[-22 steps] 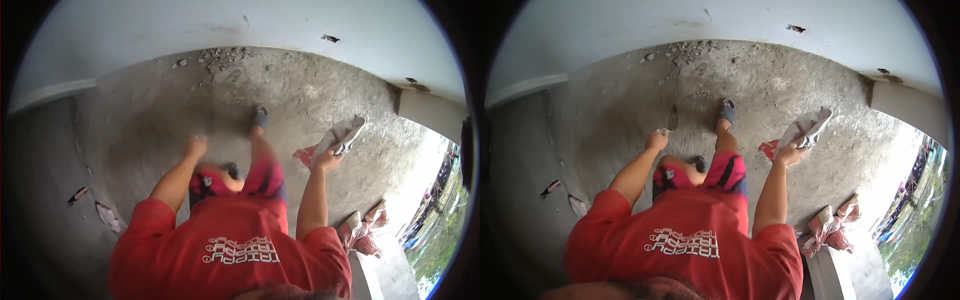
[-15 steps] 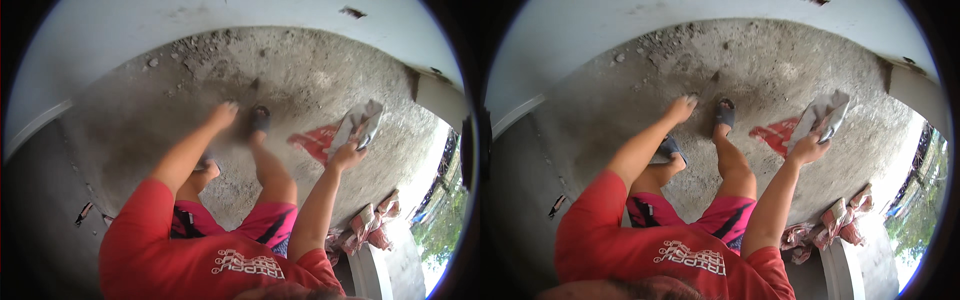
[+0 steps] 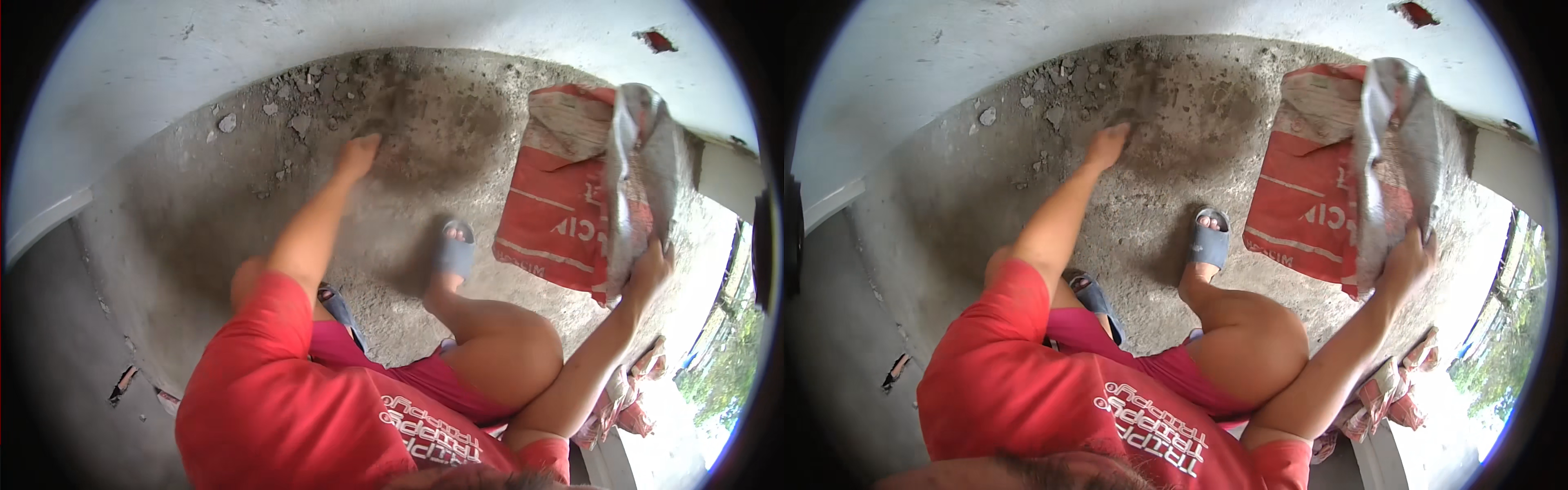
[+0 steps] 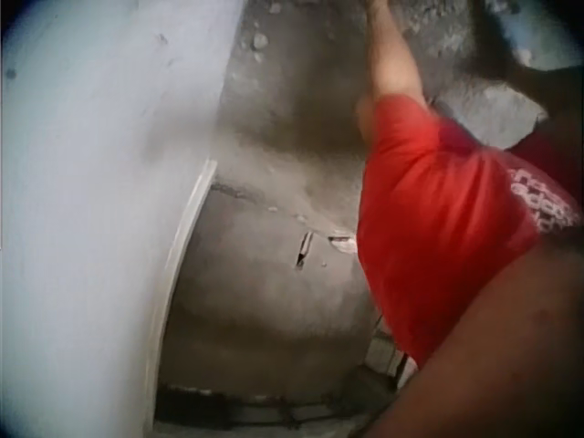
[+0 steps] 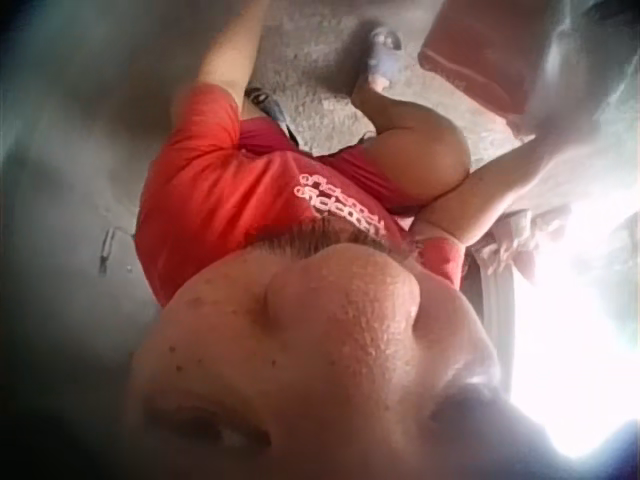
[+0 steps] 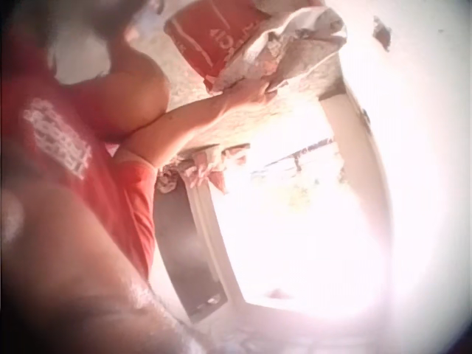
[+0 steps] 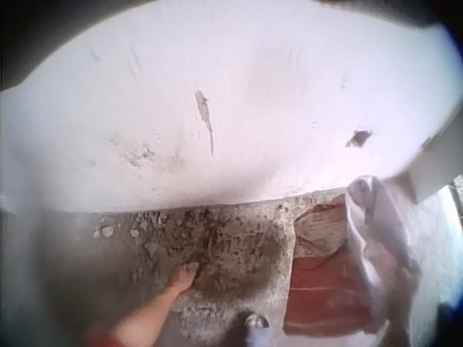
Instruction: The person applies wet cement to the base of a wall using a trowel after carrying a bag of cement into the room.
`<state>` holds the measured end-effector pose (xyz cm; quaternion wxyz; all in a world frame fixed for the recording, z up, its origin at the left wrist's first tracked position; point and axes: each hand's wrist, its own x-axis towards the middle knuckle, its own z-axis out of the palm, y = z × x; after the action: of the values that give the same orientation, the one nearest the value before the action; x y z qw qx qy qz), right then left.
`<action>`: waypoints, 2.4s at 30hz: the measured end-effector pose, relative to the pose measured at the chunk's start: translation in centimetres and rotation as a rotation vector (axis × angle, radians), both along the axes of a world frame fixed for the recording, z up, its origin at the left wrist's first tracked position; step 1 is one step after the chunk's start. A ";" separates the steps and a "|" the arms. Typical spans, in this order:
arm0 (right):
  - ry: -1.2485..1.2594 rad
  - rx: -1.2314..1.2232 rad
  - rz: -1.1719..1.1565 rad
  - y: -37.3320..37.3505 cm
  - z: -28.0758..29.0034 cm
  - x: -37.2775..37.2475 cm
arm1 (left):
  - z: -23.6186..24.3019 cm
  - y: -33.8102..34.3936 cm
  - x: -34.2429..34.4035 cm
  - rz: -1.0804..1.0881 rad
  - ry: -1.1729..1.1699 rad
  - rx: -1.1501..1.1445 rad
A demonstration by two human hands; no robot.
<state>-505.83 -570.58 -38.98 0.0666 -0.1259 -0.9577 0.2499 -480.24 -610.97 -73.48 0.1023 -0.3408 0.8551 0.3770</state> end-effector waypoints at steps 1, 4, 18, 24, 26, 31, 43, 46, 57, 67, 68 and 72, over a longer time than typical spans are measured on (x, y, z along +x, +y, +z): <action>0.014 0.126 0.101 -0.2 -0.1 -0.4 | 0.0 -1.2 1.4 0.232 -0.060 0.072; -0.130 0.168 -0.093 -2.6 1.0 0.9 | 4.5 1.2 -0.5 0.434 -0.150 0.165; 0.006 0.128 -0.205 2.3 1.1 3.2 | 0.1 5.5 -22.0 -0.015 -0.005 0.112; 0.045 0.147 0.070 0.4 -0.5 1.0 | -1.2 -1.2 -3.0 0.239 -0.011 -0.004; 0.023 0.084 0.147 -1.3 -2.1 0.4 | 0.8 -5.2 1.7 0.281 -0.061 -0.109; -0.047 0.055 0.156 -9.1 1.5 3.2 | 3.4 -5.6 5.5 0.181 0.001 -0.115; -0.006 -0.269 0.301 -9.7 0.8 4.0 | 4.9 -16.9 11.0 -0.120 -0.097 -0.241; -0.015 -0.122 0.319 -11.3 1.4 5.2 | 6.2 -12.1 14.6 -0.404 -0.088 -0.085; -0.073 -0.010 0.345 -11.8 -0.8 4.3 | 4.2 -19.4 20.7 -0.431 -0.087 -0.226; -0.094 -0.254 0.287 -11.0 -0.8 5.0 | 8.1 -22.4 20.5 -0.661 -0.391 -0.367; -0.092 -0.269 0.286 -11.1 -0.7 5.3 | 8.5 -21.9 20.8 -0.647 -0.359 -0.372; -0.103 -0.251 0.306 -10.8 0.1 5.6 | 8.9 -15.9 24.0 -0.644 -0.119 -0.344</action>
<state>-500.26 -581.35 -38.89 -0.0374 0.0014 -0.9292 0.3675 -456.26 -626.90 -64.58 0.2064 -0.0879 0.9619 0.1561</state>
